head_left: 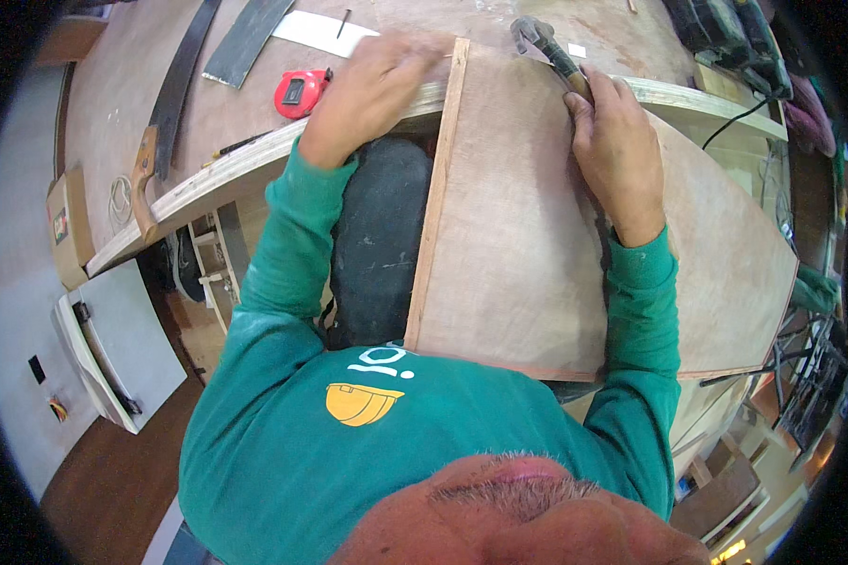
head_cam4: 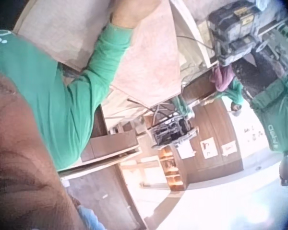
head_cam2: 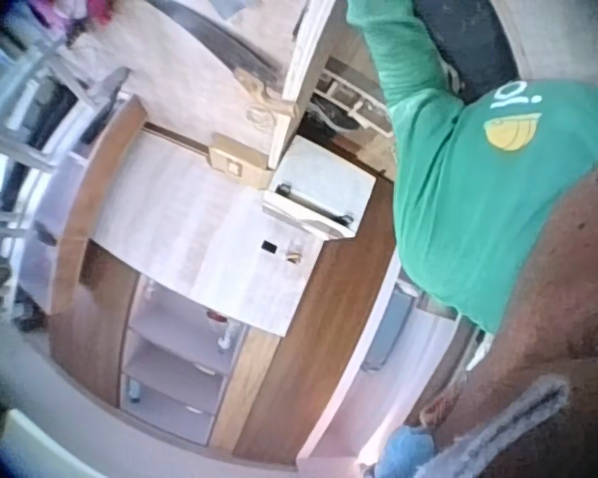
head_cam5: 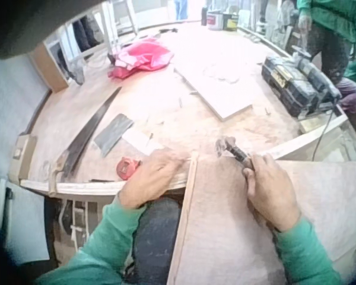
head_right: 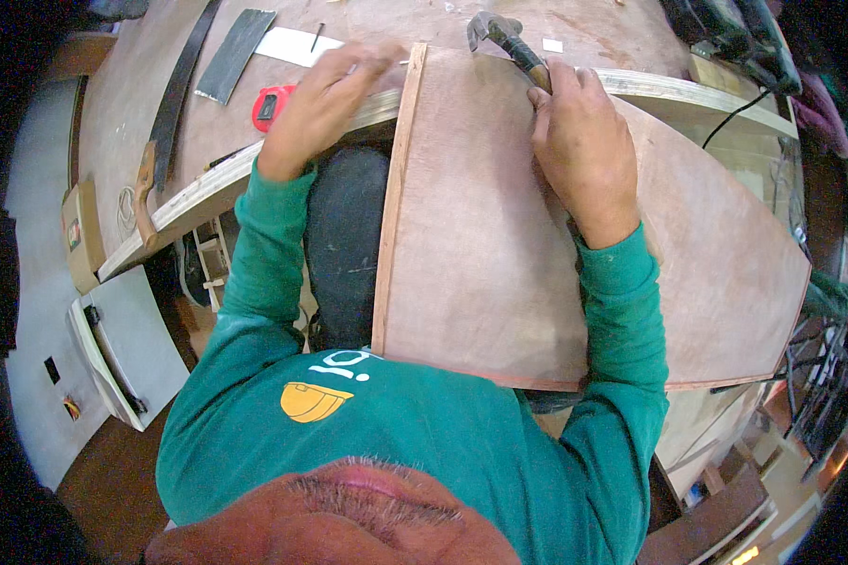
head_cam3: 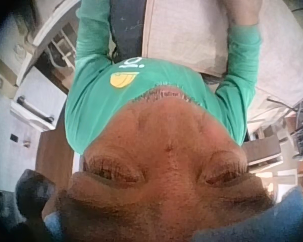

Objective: The person sits on the floor and uses a hammer to drive nails into a rectangular wooden board. They repeatedly position nails and strike them along the edges of the board, then flip the board over to continue hammering on the other side.

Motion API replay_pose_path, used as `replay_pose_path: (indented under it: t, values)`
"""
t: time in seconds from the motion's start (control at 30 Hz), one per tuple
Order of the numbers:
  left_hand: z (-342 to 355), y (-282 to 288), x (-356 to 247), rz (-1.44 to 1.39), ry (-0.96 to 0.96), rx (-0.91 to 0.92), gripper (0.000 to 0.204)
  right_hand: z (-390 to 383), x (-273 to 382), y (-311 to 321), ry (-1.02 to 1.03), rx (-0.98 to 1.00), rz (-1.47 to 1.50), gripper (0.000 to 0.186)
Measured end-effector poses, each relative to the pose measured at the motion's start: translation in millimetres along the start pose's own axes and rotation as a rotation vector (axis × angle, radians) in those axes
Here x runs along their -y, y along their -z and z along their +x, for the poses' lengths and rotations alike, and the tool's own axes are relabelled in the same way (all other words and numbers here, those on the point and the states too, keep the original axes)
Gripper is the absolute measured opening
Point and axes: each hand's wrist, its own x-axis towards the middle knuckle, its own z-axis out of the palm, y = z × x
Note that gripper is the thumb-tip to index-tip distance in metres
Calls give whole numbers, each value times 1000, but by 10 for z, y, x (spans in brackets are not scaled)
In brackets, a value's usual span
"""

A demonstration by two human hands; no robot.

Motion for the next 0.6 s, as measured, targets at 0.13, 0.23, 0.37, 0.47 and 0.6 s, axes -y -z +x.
replay_pose_path:
  t: [0.13,0.23,0.37,0.47,0.6]
  values:
    - [220,-99,97,-346,227,356,58,11,-49,-53,-6,6,24,31]
    - [336,-88,198,-390,293,474,54,4,-44,-47,1,-15,33,33]
    - [338,-94,323,-386,293,479,51,33,-81,18,34,-71,79,34]
    - [277,162,-17,-424,363,423,50,56,-95,116,44,-106,134,34]
    - [129,256,-188,-774,400,357,44,99,-8,338,61,-150,216,34]
